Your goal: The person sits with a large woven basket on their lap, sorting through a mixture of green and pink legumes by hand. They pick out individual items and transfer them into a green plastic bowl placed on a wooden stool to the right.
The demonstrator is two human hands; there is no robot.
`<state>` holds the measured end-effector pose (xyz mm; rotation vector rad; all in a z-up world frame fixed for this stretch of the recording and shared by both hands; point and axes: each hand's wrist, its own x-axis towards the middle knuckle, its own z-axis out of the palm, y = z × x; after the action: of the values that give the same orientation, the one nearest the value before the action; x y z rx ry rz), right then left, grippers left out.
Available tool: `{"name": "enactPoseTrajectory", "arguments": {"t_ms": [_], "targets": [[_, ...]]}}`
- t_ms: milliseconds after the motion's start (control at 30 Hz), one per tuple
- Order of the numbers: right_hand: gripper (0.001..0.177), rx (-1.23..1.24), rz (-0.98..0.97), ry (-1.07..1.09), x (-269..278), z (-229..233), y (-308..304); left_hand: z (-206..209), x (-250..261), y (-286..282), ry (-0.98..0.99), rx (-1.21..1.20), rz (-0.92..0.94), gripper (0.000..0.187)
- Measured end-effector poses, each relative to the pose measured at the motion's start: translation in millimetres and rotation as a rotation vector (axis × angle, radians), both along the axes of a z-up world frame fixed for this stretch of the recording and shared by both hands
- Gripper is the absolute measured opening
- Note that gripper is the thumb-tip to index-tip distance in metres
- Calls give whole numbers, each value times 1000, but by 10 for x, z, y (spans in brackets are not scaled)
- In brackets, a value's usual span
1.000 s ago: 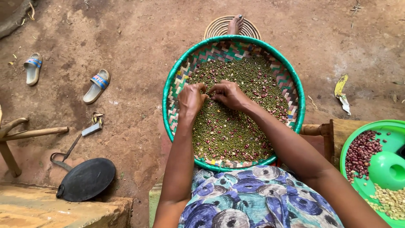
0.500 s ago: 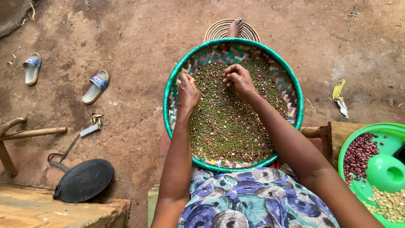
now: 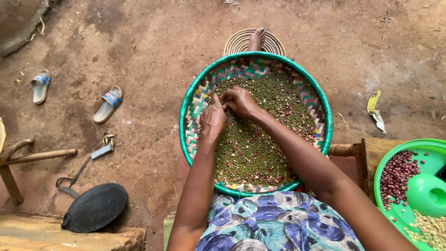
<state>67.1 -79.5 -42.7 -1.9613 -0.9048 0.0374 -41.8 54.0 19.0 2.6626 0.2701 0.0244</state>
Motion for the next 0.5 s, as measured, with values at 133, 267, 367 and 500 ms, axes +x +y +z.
{"name": "enactPoseTrajectory", "arguments": {"t_ms": [133,267,367,500], "targets": [[14,-40,-13,22,-7,88,-292,-77,88,-147,29,53,-48,21],[16,-81,-117,107,65,223,-647,-61,262,-516,93,-30,-152,18],[17,77,-198,249,7,461,-886,3,449,-685,67,-96,-168,21],[10,597,-319,778,116,628,-990,447,493,-650,-27,-456,-115,32]]}}
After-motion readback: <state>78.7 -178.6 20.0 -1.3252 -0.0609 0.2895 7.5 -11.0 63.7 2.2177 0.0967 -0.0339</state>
